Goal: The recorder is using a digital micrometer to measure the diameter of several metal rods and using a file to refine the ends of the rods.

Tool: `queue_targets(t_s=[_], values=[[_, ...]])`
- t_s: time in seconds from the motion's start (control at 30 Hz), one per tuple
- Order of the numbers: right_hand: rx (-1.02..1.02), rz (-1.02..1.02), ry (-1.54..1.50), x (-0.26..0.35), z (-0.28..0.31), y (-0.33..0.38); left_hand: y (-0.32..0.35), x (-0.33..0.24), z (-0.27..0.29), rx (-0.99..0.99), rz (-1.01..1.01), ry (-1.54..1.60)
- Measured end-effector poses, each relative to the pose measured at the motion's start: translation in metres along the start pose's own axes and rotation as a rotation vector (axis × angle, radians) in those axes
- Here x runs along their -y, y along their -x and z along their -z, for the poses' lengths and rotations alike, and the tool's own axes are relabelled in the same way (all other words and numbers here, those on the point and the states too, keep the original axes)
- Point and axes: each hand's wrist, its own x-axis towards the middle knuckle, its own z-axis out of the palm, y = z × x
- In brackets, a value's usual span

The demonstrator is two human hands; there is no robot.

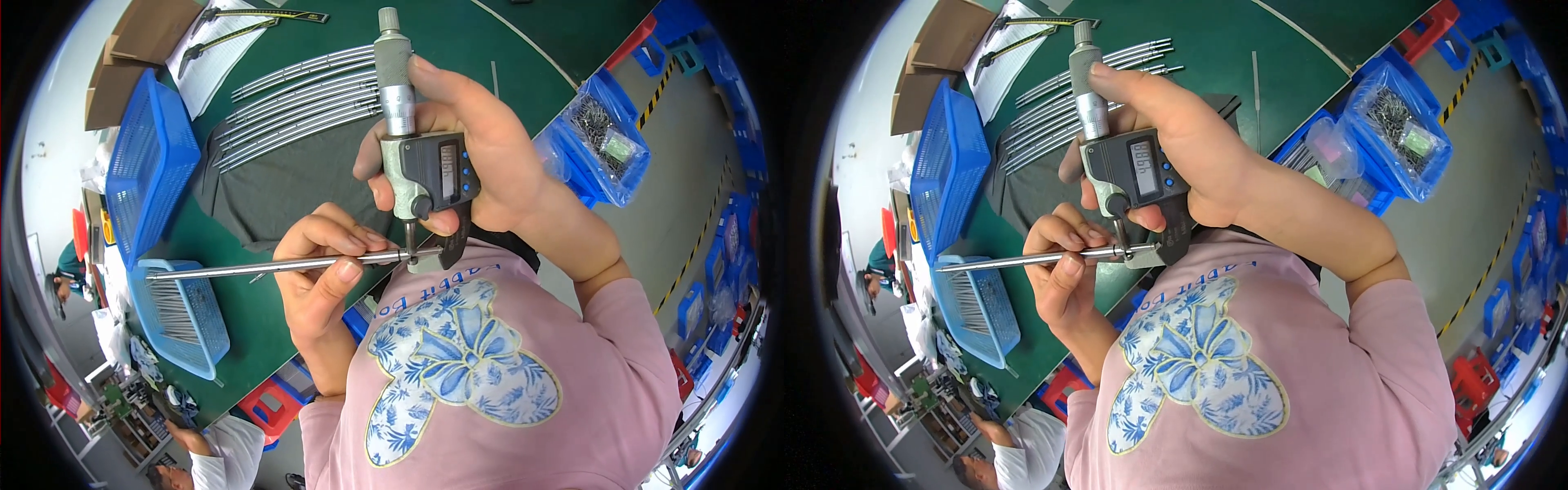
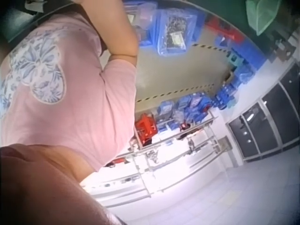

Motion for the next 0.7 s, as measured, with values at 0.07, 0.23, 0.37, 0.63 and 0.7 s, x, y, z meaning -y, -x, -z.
queue_targets(t_s=[0.07, 0.23, 0.37, 0.63, 0.7], values=[[0.005, -0.004, 0.0, 0.0005, -0.0002, 0.0, -0.0001, -0.0005, 0.0, -0.002, 0.0, -0.008], [0.0, 0.006, 0.024, 0.002, -0.0026, 0.0033, 0.0004, -0.0017, -0.0013, -0.01, 0.004, 0.0], [0.023, -0.006, -0.031, 0.0002, -0.0019, 0.0032, 0.0008, -0.0026, -0.0011, 0.0, -0.007, -0.012], [-0.007, -0.04, -0.047, -0.0006, -0.0007, 0.0034, 0.0008, -0.0015, -0.0013, 0.021, -0.013, 0.008], [-0.007, -0.033, -0.039, -0.0004, -0.0014, 0.0036, 0.0007, -0.0021, -0.0016, 0.022, -0.009, 0.008]])
